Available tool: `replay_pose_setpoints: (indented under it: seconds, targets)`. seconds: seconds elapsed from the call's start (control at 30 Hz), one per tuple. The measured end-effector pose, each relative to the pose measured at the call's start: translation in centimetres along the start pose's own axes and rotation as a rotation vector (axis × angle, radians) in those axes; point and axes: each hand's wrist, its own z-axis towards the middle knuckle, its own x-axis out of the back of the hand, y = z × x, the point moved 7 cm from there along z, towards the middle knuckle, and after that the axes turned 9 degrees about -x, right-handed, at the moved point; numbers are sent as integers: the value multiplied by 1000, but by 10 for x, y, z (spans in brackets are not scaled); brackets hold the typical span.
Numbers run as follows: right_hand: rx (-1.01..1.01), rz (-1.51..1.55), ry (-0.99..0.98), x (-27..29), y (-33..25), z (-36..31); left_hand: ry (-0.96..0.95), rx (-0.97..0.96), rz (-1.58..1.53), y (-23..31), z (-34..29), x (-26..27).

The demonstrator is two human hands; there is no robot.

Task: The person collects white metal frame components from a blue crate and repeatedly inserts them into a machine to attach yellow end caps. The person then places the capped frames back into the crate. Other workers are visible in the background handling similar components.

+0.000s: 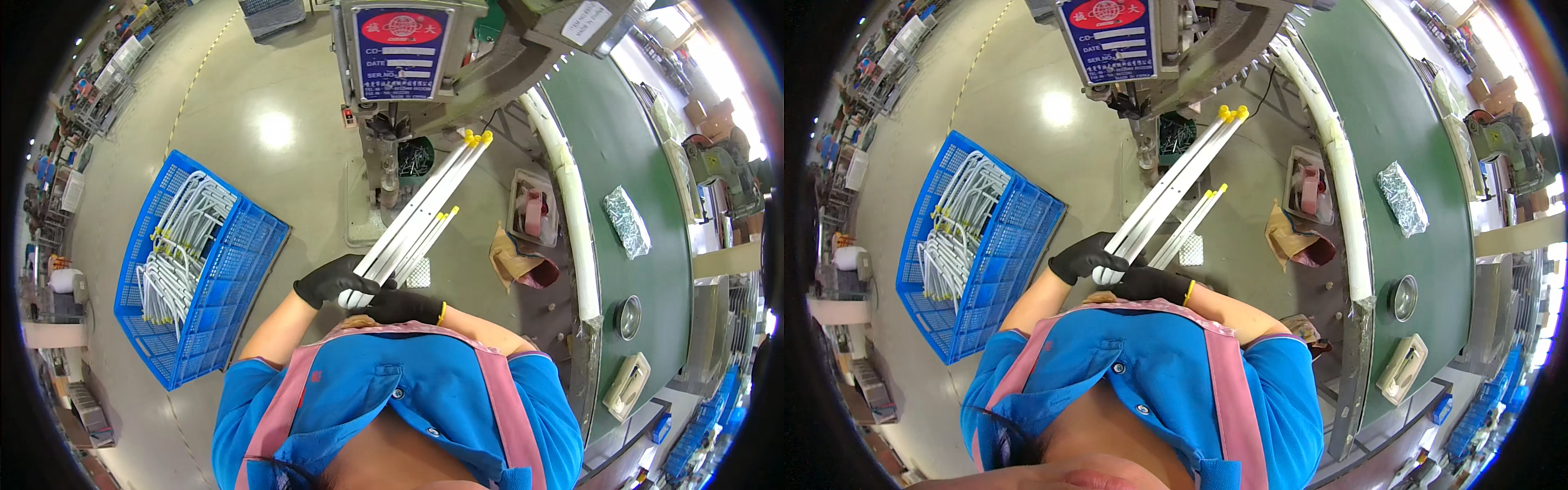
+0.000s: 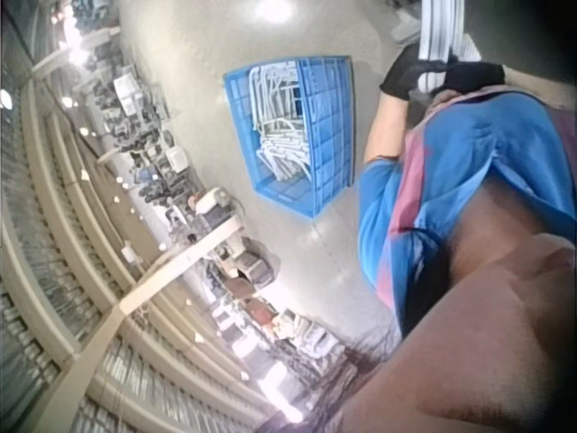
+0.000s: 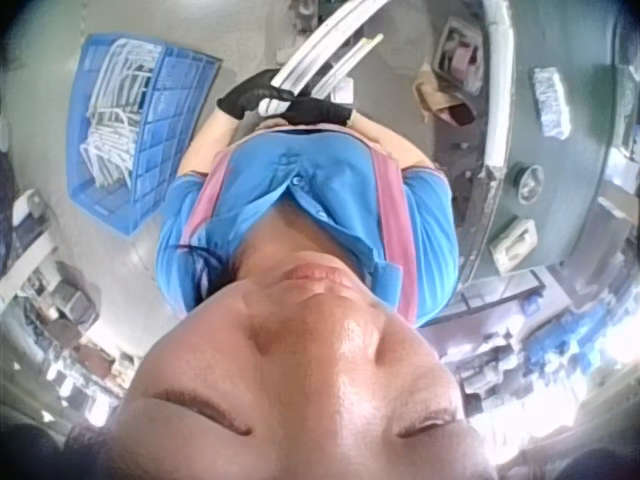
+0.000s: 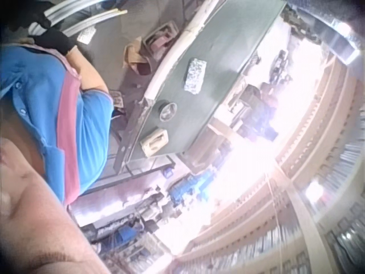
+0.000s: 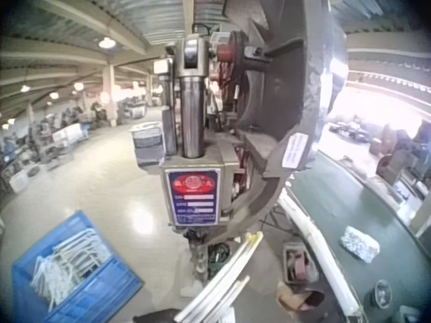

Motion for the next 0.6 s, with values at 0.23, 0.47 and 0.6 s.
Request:
replay_pose_setpoints:
  seconds: [0.23,0.47,0.6]
  targets:
    - [127,-12,268,97,-12,-45,77,172,194,-8,-50,26]
    - [-94,-288,1221,230,-19,-58,59,111,492,6,-109,34]
    - [21,-50,1082,228,-22,-27,119,88,470,10,-131,36]
